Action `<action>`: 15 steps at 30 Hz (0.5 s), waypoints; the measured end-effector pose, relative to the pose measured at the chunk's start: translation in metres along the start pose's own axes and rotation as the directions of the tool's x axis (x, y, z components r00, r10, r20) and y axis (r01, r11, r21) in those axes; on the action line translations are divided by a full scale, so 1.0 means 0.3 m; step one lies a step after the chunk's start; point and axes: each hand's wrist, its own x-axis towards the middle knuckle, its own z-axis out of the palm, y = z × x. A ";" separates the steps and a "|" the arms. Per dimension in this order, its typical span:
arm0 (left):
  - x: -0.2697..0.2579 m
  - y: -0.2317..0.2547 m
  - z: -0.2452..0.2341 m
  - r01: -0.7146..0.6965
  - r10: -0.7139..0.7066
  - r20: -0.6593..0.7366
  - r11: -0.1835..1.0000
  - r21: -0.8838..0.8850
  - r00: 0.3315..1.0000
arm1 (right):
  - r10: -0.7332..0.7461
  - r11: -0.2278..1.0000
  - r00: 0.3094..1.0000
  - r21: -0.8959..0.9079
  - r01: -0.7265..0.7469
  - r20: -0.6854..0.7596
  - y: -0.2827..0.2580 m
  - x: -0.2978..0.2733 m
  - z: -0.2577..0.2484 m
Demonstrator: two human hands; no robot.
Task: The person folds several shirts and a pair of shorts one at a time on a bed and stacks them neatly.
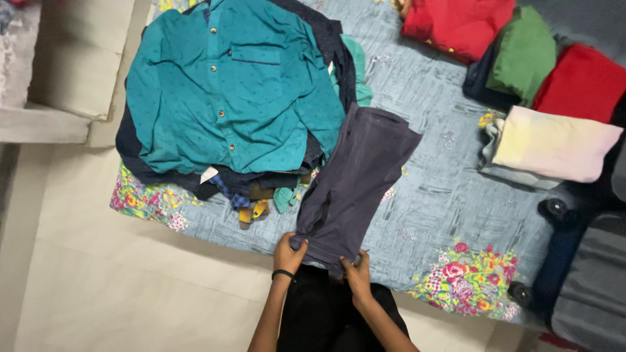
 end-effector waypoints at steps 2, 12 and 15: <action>0.012 -0.055 0.040 0.195 -0.129 0.231 0.936 -0.293 0.964 | -0.065 0.996 0.987 0.065 0.056 0.144 -0.004 0.025 -0.041; -0.286 -0.013 0.118 0.005 0.040 0.399 0.994 -0.112 0.916 | 0.086 0.989 0.965 0.096 -0.112 0.246 0.065 -0.061 -0.468; -0.299 -0.001 0.158 -0.005 -0.068 0.485 0.989 0.147 0.872 | 0.144 0.971 0.944 0.140 -0.192 0.297 0.088 -0.019 -0.494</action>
